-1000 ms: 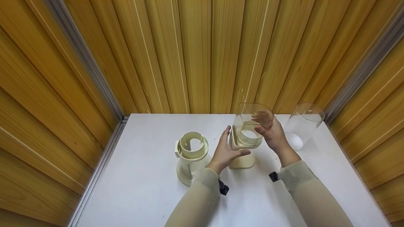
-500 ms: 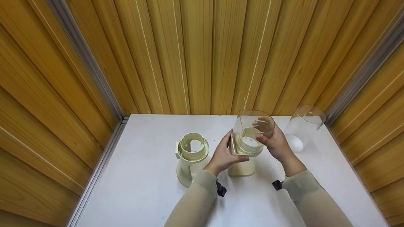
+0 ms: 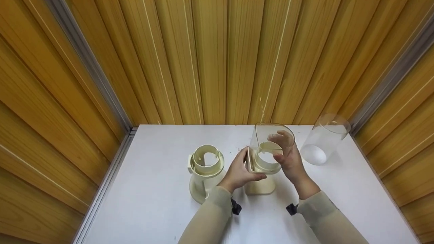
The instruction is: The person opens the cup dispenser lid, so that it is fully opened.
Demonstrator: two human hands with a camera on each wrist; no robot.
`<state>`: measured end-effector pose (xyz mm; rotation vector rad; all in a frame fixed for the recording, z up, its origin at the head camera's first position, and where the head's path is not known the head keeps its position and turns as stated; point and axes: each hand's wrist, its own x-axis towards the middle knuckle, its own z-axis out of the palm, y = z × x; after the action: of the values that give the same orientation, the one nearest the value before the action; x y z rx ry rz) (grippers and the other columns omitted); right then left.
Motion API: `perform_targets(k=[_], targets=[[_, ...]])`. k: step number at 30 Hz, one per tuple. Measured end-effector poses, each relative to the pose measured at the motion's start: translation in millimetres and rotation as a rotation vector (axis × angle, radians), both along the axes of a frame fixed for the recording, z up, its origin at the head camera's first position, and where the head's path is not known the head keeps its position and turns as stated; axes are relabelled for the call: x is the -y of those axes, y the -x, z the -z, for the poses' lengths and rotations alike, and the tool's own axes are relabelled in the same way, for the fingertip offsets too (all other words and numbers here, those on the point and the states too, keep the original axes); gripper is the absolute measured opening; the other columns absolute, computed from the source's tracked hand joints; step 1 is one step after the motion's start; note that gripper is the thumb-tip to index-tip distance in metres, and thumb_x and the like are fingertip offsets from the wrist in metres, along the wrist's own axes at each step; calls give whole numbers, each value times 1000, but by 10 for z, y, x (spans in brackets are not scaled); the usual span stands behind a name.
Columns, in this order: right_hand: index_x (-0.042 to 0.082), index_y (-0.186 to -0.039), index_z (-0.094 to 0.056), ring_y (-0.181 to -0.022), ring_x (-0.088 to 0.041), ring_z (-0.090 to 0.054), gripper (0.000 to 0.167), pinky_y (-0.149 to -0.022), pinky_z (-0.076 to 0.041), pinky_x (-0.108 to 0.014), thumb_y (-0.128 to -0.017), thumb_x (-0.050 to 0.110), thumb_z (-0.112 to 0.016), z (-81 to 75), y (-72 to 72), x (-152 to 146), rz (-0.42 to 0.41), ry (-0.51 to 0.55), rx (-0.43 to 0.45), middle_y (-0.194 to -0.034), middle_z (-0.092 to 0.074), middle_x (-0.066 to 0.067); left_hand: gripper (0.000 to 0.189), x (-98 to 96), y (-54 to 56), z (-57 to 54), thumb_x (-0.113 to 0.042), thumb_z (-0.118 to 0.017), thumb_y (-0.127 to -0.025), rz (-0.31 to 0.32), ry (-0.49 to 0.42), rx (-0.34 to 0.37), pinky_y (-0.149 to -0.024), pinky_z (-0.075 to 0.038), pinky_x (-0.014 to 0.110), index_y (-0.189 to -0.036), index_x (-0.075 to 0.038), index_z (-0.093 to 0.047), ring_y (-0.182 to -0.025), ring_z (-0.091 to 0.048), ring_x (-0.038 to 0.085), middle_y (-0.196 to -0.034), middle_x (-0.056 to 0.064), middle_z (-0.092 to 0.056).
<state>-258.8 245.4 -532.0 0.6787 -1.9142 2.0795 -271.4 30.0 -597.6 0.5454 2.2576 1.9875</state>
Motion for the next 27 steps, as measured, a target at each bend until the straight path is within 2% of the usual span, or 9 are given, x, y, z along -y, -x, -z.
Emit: perform_targets(k=[5,9,12,16,20,23,27], targets=[[11,-159,-45,-144,-10,-64,85,-128,-35,-24,-96,46,-90,45,29,39,8,2,-62,-147,-75,1,114,10,-3,28,-26,-110,-68,-5,5,-25,-131,-45,41,-165,-26,-50,-147,-60,15,-156,-9,-65],[18,-157,-48,-140,-8,-67,78,-125,-39,-23,-97,48,-88,52,39,34,42,-22,-72,-142,-77,0,119,-6,-9,46,-27,-110,-70,-11,10,-28,-132,-44,44,-170,-18,-46,-148,-60,17,-159,-5,-64],[19,-156,-50,-139,-7,-67,79,-124,-39,-24,-96,52,-88,70,48,28,66,-23,-64,-139,-79,1,121,-13,-13,55,-27,-110,-69,-11,10,-20,-132,-44,44,-171,-17,-45,-148,-60,16,-159,-6,-65],[14,-156,-48,-142,-8,-64,79,-126,-36,-25,-98,52,-86,82,60,28,61,-4,-50,-137,-80,3,118,-12,-20,49,-28,-110,-69,-21,19,-36,-130,-46,43,-169,-16,-47,-144,-62,14,-154,-7,-68],[17,-156,-48,-142,-9,-64,74,-123,-44,-23,-100,51,-84,86,76,29,36,16,-32,-138,-79,2,115,-15,-20,51,-27,-111,-68,-41,31,-54,-128,-48,41,-166,-15,-51,-139,-64,12,-148,-7,-70],[21,-154,-49,-137,-10,-68,75,-114,-54,-23,-98,56,-85,80,85,29,26,35,-17,-137,-80,1,114,-18,-21,51,-27,-111,-67,-43,29,-47,-128,-47,39,-165,-21,-53,-139,-64,10,-148,-10,-70],[20,-153,-51,-133,-11,-70,77,-111,-55,-22,-96,58,-86,73,96,36,28,59,-16,-135,-81,1,108,-20,-15,47,-28,-111,-68,-38,19,-56,-127,-48,40,-161,-27,-56,-139,-64,11,-146,-11,-71]])
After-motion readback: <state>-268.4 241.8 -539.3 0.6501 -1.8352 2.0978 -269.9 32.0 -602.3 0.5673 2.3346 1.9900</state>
